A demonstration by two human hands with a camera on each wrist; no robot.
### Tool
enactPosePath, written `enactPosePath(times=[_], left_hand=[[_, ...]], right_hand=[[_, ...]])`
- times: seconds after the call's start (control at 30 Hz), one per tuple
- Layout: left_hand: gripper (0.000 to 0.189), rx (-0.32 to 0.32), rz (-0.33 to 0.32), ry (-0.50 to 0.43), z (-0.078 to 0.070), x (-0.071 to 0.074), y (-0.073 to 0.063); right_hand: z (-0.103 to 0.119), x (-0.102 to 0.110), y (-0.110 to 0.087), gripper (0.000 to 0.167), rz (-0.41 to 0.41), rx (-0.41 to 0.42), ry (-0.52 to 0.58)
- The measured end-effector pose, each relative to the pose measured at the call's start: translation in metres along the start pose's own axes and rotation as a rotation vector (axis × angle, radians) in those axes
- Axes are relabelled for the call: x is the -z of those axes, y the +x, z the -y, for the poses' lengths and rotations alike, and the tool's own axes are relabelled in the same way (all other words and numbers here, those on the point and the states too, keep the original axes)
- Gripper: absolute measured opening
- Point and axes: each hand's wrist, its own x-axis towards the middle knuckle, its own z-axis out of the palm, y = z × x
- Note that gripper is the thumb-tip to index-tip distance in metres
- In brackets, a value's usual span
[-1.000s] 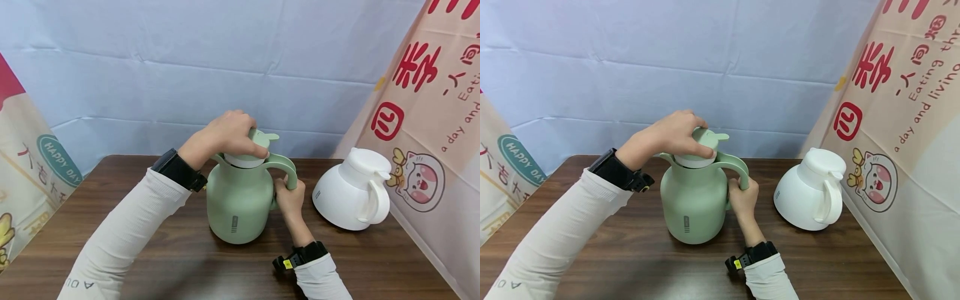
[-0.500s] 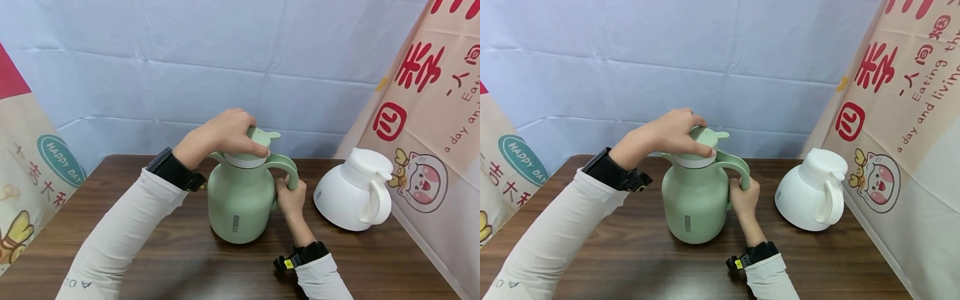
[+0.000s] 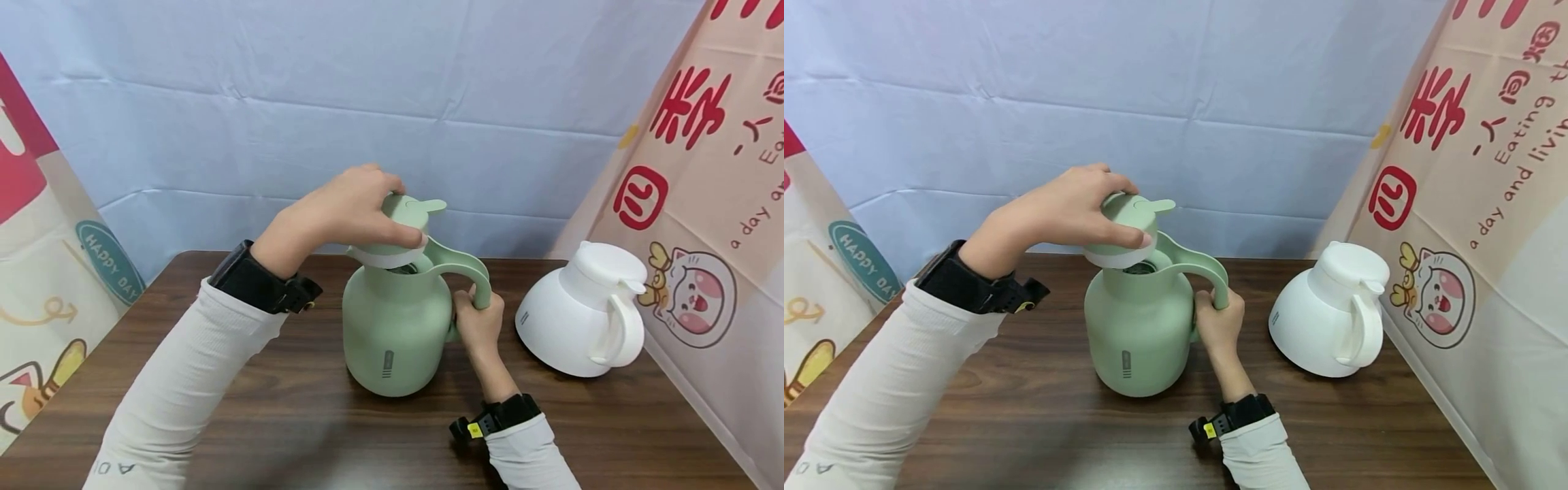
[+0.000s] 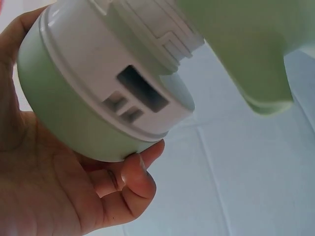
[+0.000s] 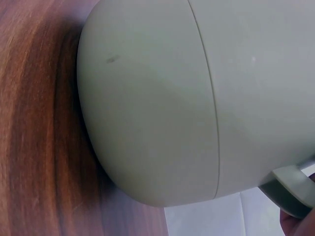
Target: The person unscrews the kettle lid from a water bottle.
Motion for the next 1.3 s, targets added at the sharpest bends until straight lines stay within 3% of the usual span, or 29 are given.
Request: enactPosePath(times=[0.5, 0.73, 0.93, 1.3], left_hand=[[0.068, 0.068, 0.0, 0.016, 0.017, 0.008, -0.025], [0.068, 0.105, -0.017, 0.001, 0.034, 0.01, -0.042], [0.069, 0.121, -0.02, -0.022, 0.049, 0.007, -0.053], [0.065, 0.125, -0.017, -0.019, 0.076, -0.006, -0.059]], right_hand=[[0.0, 0.0, 0.0, 0.038, 0.005, -0.008, -0.009], [-0.001, -0.002, 0.0, 0.037, -0.001, -0.013, -0.019], [-0.002, -0.003, 0.0, 0.04, -0.003, -0.022, -0.026], [-0.002, -0.005, 0.0, 0.041, -0.006, -0.019, -0.014]])
